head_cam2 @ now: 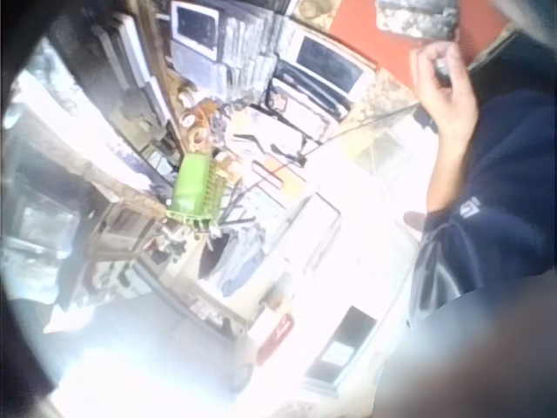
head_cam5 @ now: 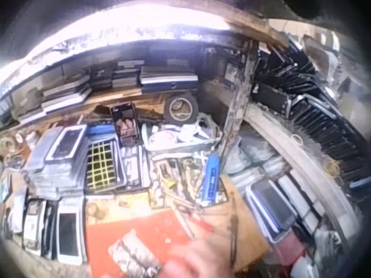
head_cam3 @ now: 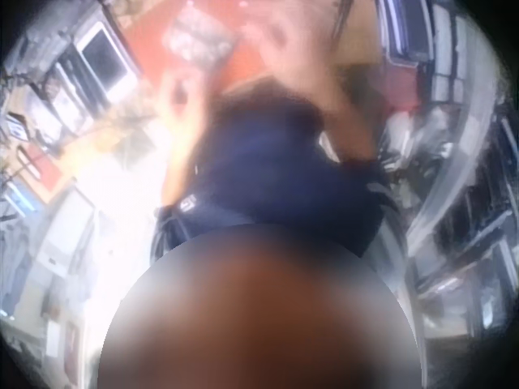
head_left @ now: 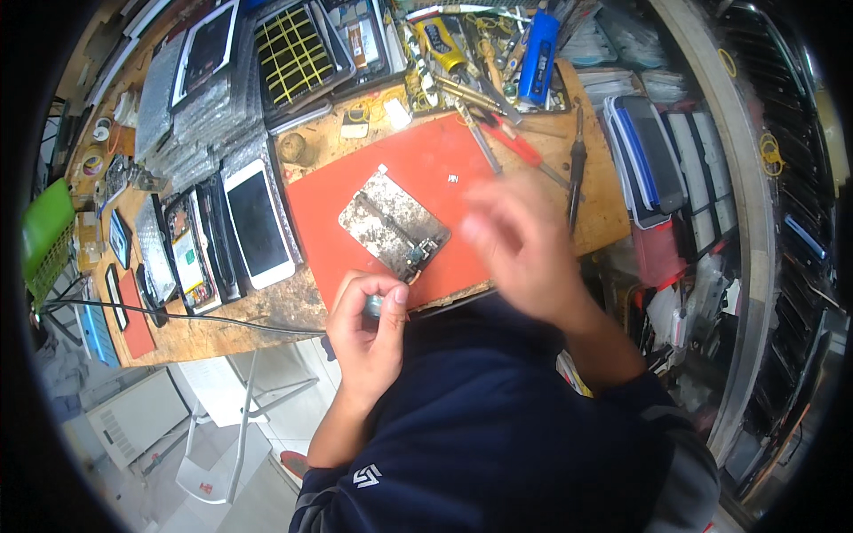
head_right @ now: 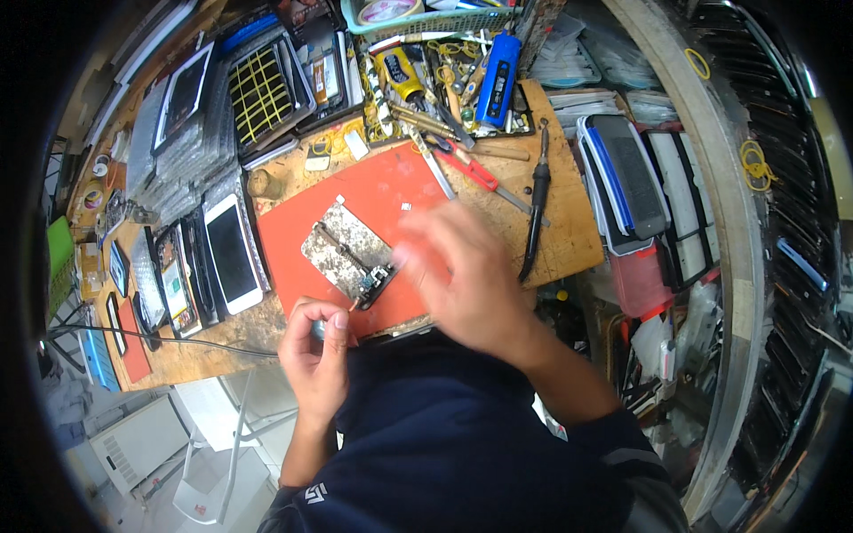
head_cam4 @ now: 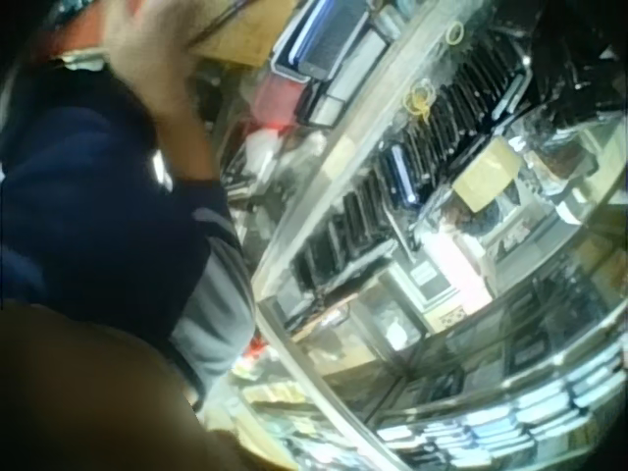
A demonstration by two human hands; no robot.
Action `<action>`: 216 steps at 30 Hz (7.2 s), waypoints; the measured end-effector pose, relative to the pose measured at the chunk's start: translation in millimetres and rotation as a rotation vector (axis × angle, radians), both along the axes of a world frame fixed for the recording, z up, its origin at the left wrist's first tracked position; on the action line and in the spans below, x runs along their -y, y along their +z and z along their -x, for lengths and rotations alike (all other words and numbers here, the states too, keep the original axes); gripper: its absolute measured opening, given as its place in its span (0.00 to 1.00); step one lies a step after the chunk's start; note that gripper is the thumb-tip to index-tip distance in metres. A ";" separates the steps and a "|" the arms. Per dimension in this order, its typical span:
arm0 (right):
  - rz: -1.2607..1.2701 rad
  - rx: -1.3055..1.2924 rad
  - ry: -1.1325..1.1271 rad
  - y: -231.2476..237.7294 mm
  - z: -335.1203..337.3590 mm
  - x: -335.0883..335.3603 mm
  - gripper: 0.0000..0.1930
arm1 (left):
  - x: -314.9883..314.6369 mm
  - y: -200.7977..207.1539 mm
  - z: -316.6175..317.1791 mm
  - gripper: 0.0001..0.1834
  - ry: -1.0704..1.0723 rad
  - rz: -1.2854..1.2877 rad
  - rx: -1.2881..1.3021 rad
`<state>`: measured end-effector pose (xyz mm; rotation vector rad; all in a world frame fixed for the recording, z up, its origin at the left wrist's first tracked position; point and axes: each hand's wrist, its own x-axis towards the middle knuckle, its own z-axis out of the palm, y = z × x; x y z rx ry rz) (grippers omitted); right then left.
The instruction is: The person uses a hot air gun and tweezers to heat and remove a small component from a circuit board, then uses a soldering iron and solder to reattach the component. The person repeats the process on another small component.
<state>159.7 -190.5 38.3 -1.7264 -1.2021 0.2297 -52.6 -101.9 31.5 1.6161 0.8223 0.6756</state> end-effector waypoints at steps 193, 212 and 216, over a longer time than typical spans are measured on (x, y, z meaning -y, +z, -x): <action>-0.200 0.280 0.169 -42.7 41.9 64.7 0.16 | 3.5 -30.1 -20.1 0.05 0.162 -0.316 -0.232; -0.228 0.265 0.152 -45.1 40.3 62.5 0.15 | 4.6 -29.2 -19.7 0.05 0.161 -0.308 -0.223; -0.214 0.271 0.149 -43.8 41.4 64.0 0.15 | 5.2 -29.6 -19.7 0.05 0.155 -0.306 -0.214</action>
